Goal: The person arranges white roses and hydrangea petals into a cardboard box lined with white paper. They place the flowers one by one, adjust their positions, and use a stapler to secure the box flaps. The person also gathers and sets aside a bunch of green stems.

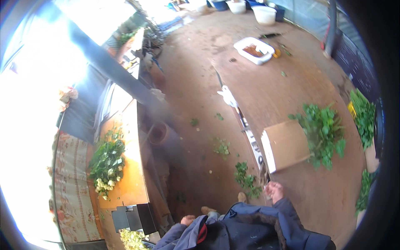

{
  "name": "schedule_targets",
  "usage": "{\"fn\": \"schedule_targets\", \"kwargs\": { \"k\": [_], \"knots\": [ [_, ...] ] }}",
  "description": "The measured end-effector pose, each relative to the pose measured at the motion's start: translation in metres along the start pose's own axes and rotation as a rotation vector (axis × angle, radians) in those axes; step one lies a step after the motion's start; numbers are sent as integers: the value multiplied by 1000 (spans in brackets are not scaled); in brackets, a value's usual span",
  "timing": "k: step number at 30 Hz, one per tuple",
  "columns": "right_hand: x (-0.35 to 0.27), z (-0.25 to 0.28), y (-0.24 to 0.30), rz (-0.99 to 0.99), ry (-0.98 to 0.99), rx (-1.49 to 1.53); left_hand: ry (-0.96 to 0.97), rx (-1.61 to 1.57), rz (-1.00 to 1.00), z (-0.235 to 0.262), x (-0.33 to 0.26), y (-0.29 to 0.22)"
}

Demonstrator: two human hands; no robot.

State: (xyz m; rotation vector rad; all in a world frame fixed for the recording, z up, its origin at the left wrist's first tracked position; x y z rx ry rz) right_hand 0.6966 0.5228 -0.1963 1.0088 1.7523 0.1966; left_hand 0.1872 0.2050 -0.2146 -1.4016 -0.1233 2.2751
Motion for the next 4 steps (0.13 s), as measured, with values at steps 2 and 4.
{"fn": "schedule_targets", "kwargs": {
  "k": [2, 4],
  "knots": [
    [-4, -26, -38, -222, 216, -134, -37, -118, 37, -3, -5, 14],
    [5, -28, -86, -326, 420, -409, -64, -179, 18, -1, -9, 11]
  ]
}}
Point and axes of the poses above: each hand's wrist, its own x-axis towards the middle knuckle, its own z-axis out of the back of the hand, y = z × x, the point moved 8 cm from there along x, towards the middle knuckle, and after that the axes turned 13 degrees about x, right-handed, at the moved point
